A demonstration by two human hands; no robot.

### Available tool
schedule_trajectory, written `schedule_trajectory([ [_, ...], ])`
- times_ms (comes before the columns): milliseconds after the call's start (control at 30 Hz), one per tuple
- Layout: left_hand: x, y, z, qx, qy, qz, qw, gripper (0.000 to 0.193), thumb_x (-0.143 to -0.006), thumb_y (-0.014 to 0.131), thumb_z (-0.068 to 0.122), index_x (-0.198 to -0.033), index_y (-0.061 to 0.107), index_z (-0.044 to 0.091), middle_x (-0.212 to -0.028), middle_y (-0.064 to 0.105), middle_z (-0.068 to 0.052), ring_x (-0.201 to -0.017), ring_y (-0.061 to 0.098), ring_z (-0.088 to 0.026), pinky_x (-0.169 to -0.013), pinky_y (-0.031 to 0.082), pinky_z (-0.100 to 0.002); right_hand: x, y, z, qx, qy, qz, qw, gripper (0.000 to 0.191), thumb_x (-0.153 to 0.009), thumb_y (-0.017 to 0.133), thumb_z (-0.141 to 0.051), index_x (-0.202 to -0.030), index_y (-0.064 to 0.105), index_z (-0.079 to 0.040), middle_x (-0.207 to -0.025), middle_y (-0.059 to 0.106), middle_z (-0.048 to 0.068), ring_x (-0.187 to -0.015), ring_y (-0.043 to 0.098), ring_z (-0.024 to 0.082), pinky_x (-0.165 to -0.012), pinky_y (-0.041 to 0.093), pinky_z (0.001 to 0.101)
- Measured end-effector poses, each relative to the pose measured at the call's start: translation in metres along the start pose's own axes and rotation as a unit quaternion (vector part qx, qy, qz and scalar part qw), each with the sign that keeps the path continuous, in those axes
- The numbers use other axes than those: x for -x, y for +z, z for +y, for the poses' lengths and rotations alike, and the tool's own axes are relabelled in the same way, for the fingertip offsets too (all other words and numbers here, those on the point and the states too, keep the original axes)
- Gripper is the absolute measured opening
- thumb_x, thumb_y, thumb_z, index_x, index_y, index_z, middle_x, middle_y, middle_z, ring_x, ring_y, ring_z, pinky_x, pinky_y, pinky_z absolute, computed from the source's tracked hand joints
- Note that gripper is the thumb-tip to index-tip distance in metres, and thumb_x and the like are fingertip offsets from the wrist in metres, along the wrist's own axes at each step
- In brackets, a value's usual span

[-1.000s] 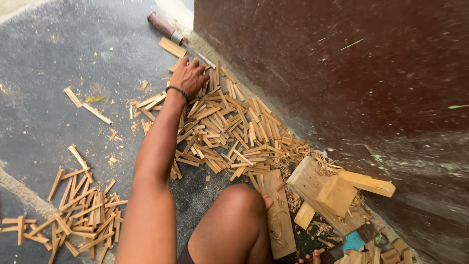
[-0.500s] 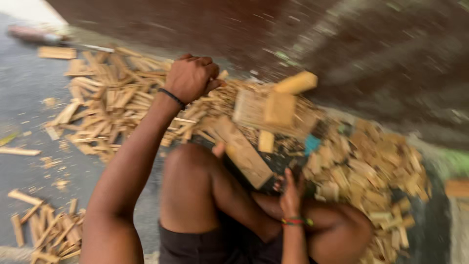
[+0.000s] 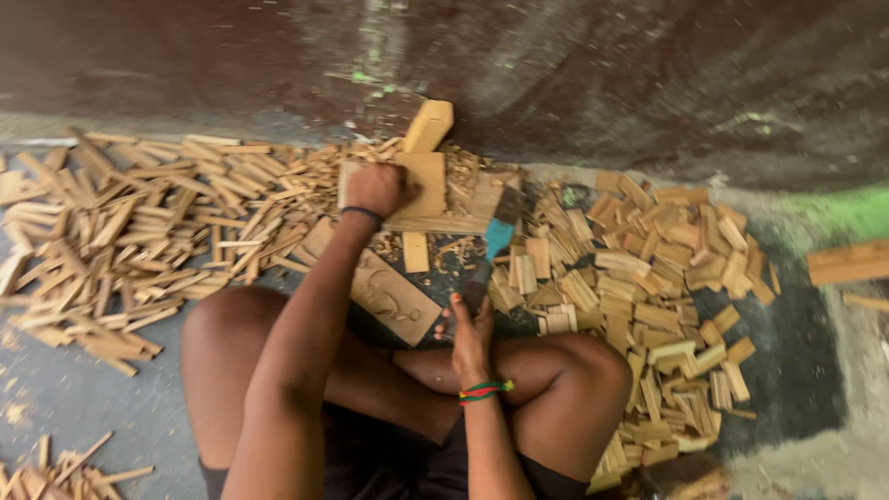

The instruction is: The person sits cross-legged on the floor and uses a chisel and mallet to carve a piece of wood. They repeatedly strike the chisel to shape the wood, occasionally adjusting the piece and clearing away wood shavings.

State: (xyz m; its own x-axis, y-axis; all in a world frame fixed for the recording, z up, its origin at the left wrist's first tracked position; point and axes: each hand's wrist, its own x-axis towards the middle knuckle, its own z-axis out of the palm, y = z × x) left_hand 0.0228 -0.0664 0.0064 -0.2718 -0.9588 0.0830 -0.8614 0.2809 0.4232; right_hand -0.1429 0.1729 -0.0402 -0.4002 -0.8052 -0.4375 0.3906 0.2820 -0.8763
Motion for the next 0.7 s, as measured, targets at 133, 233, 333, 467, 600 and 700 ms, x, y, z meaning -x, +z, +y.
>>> schedule_trajectory([
  [133, -0.01, 0.007, -0.002, 0.028, -0.033, 0.007, 0.999, 0.045, -0.091, 0.071, 0.059, -0.081, 0.076, 0.015, -0.071, 0.071, -0.015, -0.064, 0.07, -0.034, -0.059, 0.057, -0.048, 0.003, 0.003, -0.002, 0.012, 0.013, 0.013, 1.0, 0.034, -0.091, 0.073, -0.022, -0.114, 0.051, -0.011, -0.074, 0.06, 0.005, -0.047, 0.058, 0.016, -0.039, 0.049, 0.0301],
  [233, -0.014, 0.013, -0.001, 0.059, -0.039, 0.053, 0.996, 0.047, -0.087, 0.073, 0.061, -0.079, 0.076, 0.015, -0.069, 0.071, -0.015, -0.065, 0.07, -0.035, -0.06, 0.057, -0.048, 0.005, 0.004, -0.003, 0.015, 0.01, 0.005, 1.0, 0.035, -0.091, 0.072, -0.02, -0.114, 0.049, -0.01, -0.075, 0.059, 0.006, -0.047, 0.059, 0.017, -0.039, 0.05, 0.031],
  [333, -0.021, 0.018, 0.002, 0.089, -0.048, 0.042, 0.994, 0.049, -0.086, 0.074, 0.062, -0.076, 0.075, 0.014, -0.071, 0.072, -0.014, -0.067, 0.07, -0.034, -0.062, 0.057, -0.048, 0.008, 0.006, -0.002, 0.031, 0.007, 0.01, 0.999, 0.036, -0.091, 0.072, -0.016, -0.117, 0.049, -0.009, -0.075, 0.059, 0.007, -0.045, 0.057, 0.017, -0.037, 0.048, 0.0311],
  [467, -0.031, 0.016, -0.002, 0.078, -0.05, 0.027, 0.995, 0.05, -0.085, 0.074, 0.064, -0.077, 0.075, 0.014, -0.07, 0.071, -0.016, -0.067, 0.071, -0.035, -0.062, 0.056, -0.048, 0.011, 0.012, -0.002, 0.091, 0.0, 0.013, 0.996, 0.04, -0.091, 0.07, -0.014, -0.121, 0.045, -0.011, -0.074, 0.058, 0.007, -0.044, 0.057, 0.016, -0.037, 0.049, 0.0301],
  [600, -0.032, 0.02, -0.005, 0.079, -0.054, 0.017, 0.995, 0.055, -0.083, 0.074, 0.067, -0.074, 0.073, 0.013, -0.071, 0.071, -0.015, -0.068, 0.071, -0.034, -0.063, 0.057, -0.047, 0.014, 0.012, -0.003, 0.127, 0.006, 0.013, 0.992, 0.04, -0.091, 0.07, -0.013, -0.122, 0.045, -0.009, -0.075, 0.059, 0.007, -0.044, 0.058, 0.016, -0.036, 0.048, 0.0302],
  [700, -0.028, 0.027, -0.007, 0.1, -0.036, 0.046, 0.993, 0.054, -0.084, 0.074, 0.066, -0.073, 0.073, 0.013, -0.07, 0.071, -0.014, -0.067, 0.07, -0.034, -0.062, 0.056, -0.046, 0.018, 0.01, -0.002, 0.135, 0.005, -0.002, 0.991, 0.04, -0.093, 0.071, -0.014, -0.122, 0.045, -0.006, -0.076, 0.06, 0.008, -0.044, 0.058, 0.015, -0.037, 0.048, 0.03],
])
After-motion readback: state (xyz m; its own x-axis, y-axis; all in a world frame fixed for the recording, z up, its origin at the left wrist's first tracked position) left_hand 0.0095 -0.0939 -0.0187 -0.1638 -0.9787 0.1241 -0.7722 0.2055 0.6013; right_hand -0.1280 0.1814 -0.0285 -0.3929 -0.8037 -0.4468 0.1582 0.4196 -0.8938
